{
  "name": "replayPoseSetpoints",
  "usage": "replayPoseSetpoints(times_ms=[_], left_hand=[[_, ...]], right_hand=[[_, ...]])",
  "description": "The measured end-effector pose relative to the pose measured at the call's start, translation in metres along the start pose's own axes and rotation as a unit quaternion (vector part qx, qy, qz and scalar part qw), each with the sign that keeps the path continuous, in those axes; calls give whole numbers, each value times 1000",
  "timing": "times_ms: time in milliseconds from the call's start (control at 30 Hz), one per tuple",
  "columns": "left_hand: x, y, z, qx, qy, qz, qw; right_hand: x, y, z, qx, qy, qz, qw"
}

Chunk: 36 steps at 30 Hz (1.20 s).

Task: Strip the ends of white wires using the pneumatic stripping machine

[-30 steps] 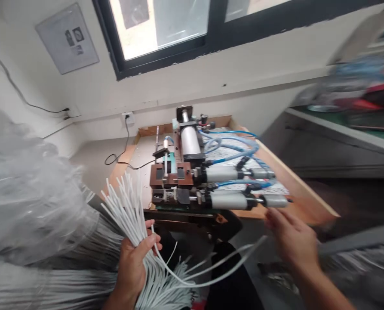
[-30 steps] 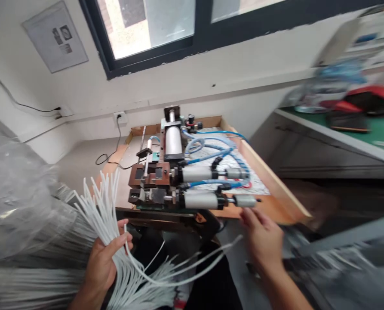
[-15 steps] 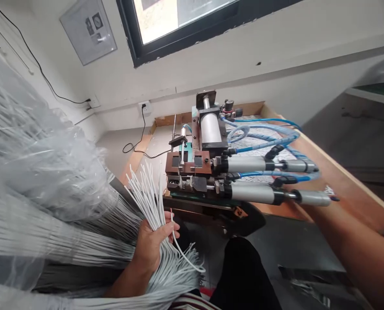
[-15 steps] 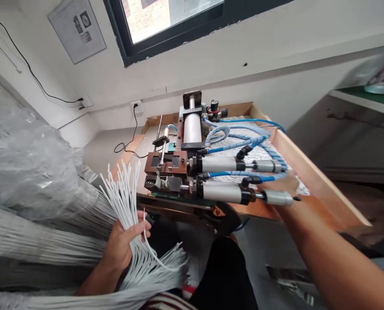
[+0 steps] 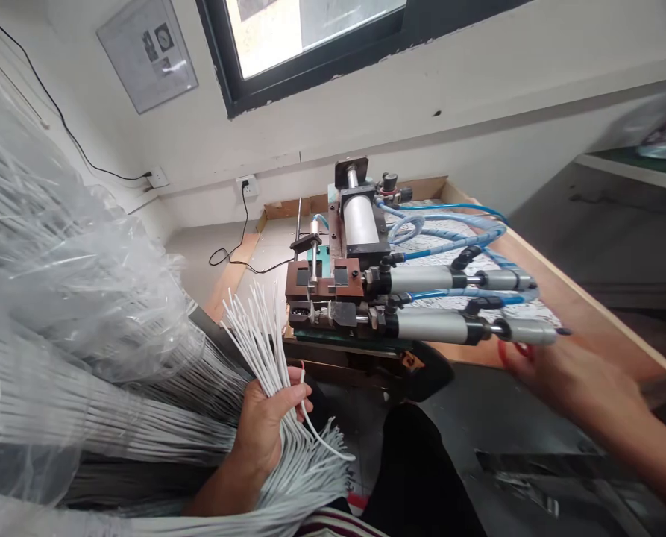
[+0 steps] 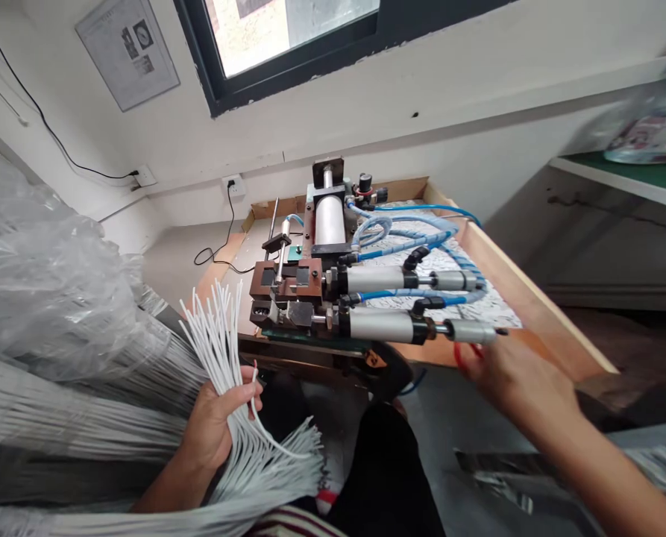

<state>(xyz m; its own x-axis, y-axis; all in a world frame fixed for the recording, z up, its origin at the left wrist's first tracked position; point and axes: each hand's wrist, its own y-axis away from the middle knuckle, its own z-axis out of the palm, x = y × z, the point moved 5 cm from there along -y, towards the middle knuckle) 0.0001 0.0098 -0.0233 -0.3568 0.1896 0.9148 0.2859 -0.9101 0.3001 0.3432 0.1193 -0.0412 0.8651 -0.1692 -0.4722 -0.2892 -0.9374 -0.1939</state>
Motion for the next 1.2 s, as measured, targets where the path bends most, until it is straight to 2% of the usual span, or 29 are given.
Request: replayPoseSetpoints(times_ms=[67,167,233,267,367,467,567,767,1200], left_hand=[[-1,1,3,-12,0,3,1000],[-4,4,6,-33,-5,-7,999],[-6,9,8,-47,-9,-17,999],[-6,11,8,-51,-10,-20,998],[-7,18,7,-62,-12,-23,998],[-9,23,5,-80,-6,-33,996],[-9,26,4,-107,0,-27,994],[-7,28,7,-151,-10,8,988],[-4,26,2,-158,-111,92,977]], right_hand=[[-6,40,13,-108,51,-32,992],[-42,94,16,-128,-34,-127,983],[-79,123,11,-128,-106,-238,957],[-97,134,8,-136,-121,-286,941],[-136,153,-1,-130,-128,-374,910],[-156,159,-5,-99,-100,-429,893],[-164,160,-5,-67,-55,-451,888],[-165,155,-7,-48,-9,-452,891],[-165,153,11,-26,17,-495,868]])
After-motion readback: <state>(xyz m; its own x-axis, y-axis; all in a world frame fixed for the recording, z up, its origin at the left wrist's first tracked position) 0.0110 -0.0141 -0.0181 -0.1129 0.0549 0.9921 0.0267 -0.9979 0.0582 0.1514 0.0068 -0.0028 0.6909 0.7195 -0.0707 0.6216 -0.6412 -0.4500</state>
